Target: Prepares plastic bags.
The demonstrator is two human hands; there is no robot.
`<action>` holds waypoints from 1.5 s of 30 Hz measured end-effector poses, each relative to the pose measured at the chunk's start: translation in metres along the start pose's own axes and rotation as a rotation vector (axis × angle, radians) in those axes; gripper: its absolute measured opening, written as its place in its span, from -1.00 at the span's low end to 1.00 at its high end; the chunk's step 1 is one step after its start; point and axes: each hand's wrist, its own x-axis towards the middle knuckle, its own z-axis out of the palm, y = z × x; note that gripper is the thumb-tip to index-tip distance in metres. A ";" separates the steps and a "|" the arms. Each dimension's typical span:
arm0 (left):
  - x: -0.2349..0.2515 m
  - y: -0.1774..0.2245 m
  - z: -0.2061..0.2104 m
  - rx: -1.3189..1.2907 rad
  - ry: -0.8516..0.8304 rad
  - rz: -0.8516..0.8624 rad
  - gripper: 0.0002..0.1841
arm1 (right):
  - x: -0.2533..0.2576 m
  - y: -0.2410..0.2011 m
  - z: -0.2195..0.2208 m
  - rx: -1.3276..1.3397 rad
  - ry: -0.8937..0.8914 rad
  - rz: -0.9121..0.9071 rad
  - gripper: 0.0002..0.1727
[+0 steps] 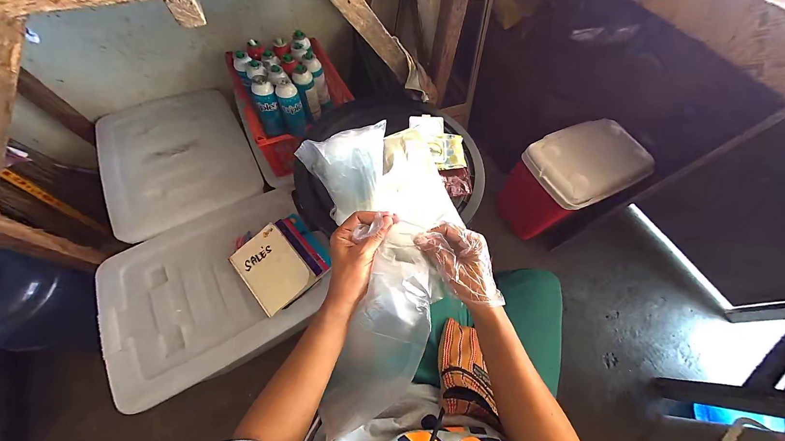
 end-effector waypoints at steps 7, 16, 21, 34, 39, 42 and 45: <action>-0.001 0.007 -0.002 -0.071 0.028 -0.097 -0.81 | -0.001 -0.003 0.001 -0.070 -0.057 -0.037 -0.72; 0.001 0.004 -0.002 -0.136 -0.034 -0.158 -0.85 | -0.002 -0.003 0.007 -0.093 0.048 -0.112 -0.84; -0.002 0.006 -0.003 0.066 -0.002 -0.217 -0.79 | 0.000 0.000 0.016 -0.017 0.028 -0.114 -0.81; -0.017 0.024 0.001 0.019 -0.326 -0.013 -0.67 | 0.006 -0.053 -0.007 0.451 -0.067 0.054 -0.89; -0.007 0.021 -0.001 -0.146 -0.252 -0.036 -0.60 | -0.001 -0.049 -0.017 0.010 -0.197 0.007 -0.74; 0.000 0.023 -0.010 -0.353 -0.348 -0.104 -0.42 | -0.009 -0.028 -0.019 -0.048 -0.473 0.104 -0.76; 0.019 0.002 -0.030 -0.454 -0.499 -0.126 -0.62 | -0.017 -0.014 -0.031 0.230 -0.475 0.155 -0.83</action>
